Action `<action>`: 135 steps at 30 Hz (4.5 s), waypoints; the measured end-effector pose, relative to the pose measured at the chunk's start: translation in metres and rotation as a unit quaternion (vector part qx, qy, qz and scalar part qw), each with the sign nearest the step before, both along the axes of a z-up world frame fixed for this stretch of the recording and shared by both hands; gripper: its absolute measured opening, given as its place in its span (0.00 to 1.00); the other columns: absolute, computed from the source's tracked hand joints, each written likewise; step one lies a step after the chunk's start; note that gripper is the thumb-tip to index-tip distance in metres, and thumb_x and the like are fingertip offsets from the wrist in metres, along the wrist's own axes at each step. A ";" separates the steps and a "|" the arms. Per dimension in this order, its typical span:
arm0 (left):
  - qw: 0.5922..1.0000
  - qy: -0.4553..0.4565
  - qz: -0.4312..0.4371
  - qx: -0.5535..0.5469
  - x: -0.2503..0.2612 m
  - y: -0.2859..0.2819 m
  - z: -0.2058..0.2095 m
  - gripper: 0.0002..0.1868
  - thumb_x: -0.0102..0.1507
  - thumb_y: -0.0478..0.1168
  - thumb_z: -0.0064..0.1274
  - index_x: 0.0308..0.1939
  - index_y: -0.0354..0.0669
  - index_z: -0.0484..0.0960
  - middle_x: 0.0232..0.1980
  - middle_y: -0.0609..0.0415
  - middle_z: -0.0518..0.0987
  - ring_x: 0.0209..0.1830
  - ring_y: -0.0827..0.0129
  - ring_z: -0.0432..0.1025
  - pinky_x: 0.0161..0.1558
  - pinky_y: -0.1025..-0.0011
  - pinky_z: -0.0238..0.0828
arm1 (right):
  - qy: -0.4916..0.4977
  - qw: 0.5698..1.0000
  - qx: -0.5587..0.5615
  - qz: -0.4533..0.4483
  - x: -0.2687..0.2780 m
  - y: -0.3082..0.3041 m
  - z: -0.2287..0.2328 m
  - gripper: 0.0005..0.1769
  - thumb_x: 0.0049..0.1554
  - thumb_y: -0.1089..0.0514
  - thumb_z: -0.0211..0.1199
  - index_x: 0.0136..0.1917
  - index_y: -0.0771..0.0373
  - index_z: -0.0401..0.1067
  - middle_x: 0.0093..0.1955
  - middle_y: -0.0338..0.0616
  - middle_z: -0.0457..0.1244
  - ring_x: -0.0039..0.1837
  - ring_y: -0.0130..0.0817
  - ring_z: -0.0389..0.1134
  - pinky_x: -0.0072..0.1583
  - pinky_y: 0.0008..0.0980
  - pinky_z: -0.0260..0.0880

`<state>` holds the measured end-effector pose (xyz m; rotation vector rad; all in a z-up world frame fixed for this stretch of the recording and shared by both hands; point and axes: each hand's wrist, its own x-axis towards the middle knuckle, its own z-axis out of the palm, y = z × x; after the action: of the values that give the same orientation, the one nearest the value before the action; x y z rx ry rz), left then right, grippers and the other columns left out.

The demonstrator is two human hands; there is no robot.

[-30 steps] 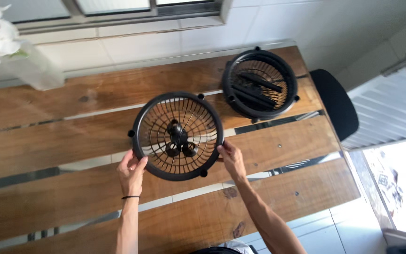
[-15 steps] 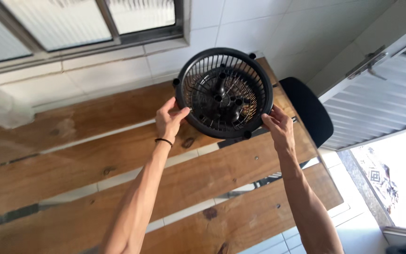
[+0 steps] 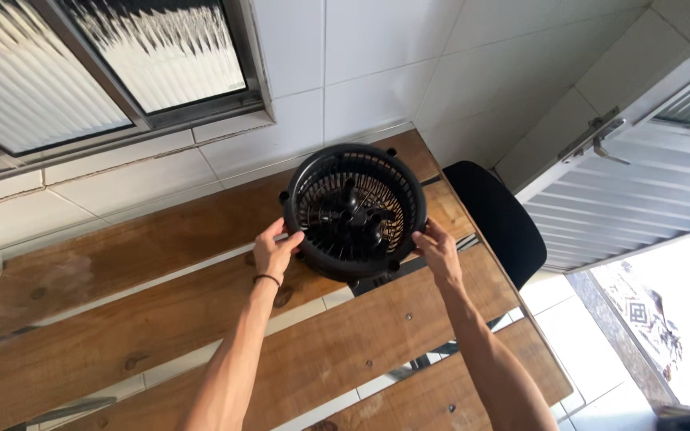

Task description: The person assembles a black plastic chair by inserting and securing multiple legs into a circular seat base. They repeatedly insert, remove, and reinsert the legs to ensure proper fit, handling each leg individually on a wooden table.

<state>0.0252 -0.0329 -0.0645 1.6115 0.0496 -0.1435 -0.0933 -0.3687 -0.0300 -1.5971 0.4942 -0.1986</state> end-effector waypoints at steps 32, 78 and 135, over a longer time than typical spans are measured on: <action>0.741 0.121 -0.362 0.552 -0.354 0.120 -0.035 0.74 0.43 0.57 0.81 0.79 0.78 0.37 0.85 0.62 0.25 0.86 0.58 0.27 0.72 0.20 0.33 | 0.207 0.798 -0.510 0.244 -0.305 0.214 -0.069 0.53 0.49 0.64 0.64 0.82 0.46 0.44 0.86 0.47 0.31 0.85 0.54 0.32 0.65 0.86 0.45; 0.795 -0.219 -0.177 0.538 -0.126 0.001 0.075 0.44 0.68 0.63 0.40 0.81 0.54 0.40 0.84 0.48 0.35 0.84 0.55 0.31 0.77 0.40 0.28 | 0.018 0.844 -0.521 0.128 -0.078 0.107 0.015 0.47 0.60 0.29 0.52 0.82 0.56 0.48 0.86 0.50 0.35 0.85 0.59 0.29 0.75 0.73 0.22; 0.723 -0.363 -0.087 0.582 -0.101 0.009 0.060 0.27 0.60 0.32 0.53 0.63 0.57 0.80 0.69 0.53 0.70 0.77 0.52 0.55 0.74 0.43 0.50 | -0.207 0.786 -0.534 0.231 -0.029 0.088 0.057 0.20 0.57 0.60 0.65 0.63 0.59 0.76 0.60 0.40 0.69 0.68 0.40 0.63 0.75 0.66 0.45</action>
<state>-0.0758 -0.0243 -0.0044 2.8309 -0.7769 0.5018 -0.1221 -0.2806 0.0271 -2.6235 -0.4897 -0.4976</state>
